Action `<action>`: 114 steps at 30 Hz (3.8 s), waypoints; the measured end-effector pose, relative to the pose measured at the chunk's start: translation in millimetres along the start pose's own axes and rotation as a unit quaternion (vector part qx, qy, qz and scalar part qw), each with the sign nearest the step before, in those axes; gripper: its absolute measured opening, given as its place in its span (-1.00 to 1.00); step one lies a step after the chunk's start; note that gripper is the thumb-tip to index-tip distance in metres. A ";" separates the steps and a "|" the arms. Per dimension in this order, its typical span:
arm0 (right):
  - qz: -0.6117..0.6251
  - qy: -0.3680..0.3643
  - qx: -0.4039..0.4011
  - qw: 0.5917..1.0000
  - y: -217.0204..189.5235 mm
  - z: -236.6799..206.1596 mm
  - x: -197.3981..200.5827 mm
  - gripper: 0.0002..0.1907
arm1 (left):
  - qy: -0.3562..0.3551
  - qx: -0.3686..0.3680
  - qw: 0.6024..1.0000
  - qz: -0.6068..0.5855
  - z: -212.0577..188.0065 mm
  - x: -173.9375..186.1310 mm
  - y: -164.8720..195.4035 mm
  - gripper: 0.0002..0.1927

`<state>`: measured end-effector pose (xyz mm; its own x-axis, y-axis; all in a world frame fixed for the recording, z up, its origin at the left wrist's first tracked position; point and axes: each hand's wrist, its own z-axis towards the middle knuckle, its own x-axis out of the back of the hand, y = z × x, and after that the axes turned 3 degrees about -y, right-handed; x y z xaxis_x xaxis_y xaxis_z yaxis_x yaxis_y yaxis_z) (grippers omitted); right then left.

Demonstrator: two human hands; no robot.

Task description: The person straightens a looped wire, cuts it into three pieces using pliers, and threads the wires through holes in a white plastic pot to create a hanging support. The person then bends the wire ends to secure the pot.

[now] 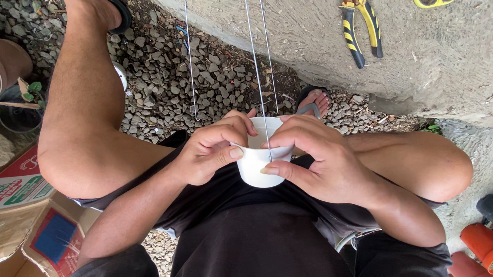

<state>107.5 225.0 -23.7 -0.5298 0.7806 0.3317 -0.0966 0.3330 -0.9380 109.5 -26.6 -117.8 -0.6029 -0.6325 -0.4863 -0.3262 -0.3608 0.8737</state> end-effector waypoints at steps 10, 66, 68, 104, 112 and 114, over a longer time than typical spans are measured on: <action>-0.053 0.040 0.024 0.998 -5.2 -5.8 -11.5 -0.71 | -0.016 -0.022 0.999 0.037 -3.5 1.4 5.6 -0.86; -0.048 0.036 0.016 0.998 -21.7 -9.3 -44.0 -0.44 | 0.016 -0.044 0.980 0.195 -22.1 -11.9 20.1 -0.87; -0.045 0.056 -0.002 0.997 -21.3 -8.7 -48.5 -0.50 | 0.018 -0.036 0.980 0.193 -22.7 -12.5 19.5 -0.86; 0.029 0.096 -0.080 0.992 2.6 -17.2 -56.6 -0.79 | 0.028 0.004 0.974 0.223 -21.6 -20.4 7.1 -0.82; 0.164 0.081 -0.174 0.968 19.9 -15.9 -63.0 -0.88 | 0.032 0.012 0.968 0.250 -22.5 -10.7 10.7 -0.82; 0.234 0.077 -0.188 0.951 24.5 -17.8 -63.5 -0.89 | 0.027 0.005 0.971 0.238 -23.3 -8.7 11.0 -0.81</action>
<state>153.8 192.9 -65.9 -0.3081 0.9484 -0.0747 0.4433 0.0736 -0.8934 128.1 -41.0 -104.3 -0.6477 -0.7614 -0.0281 -0.0276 -0.0133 0.9995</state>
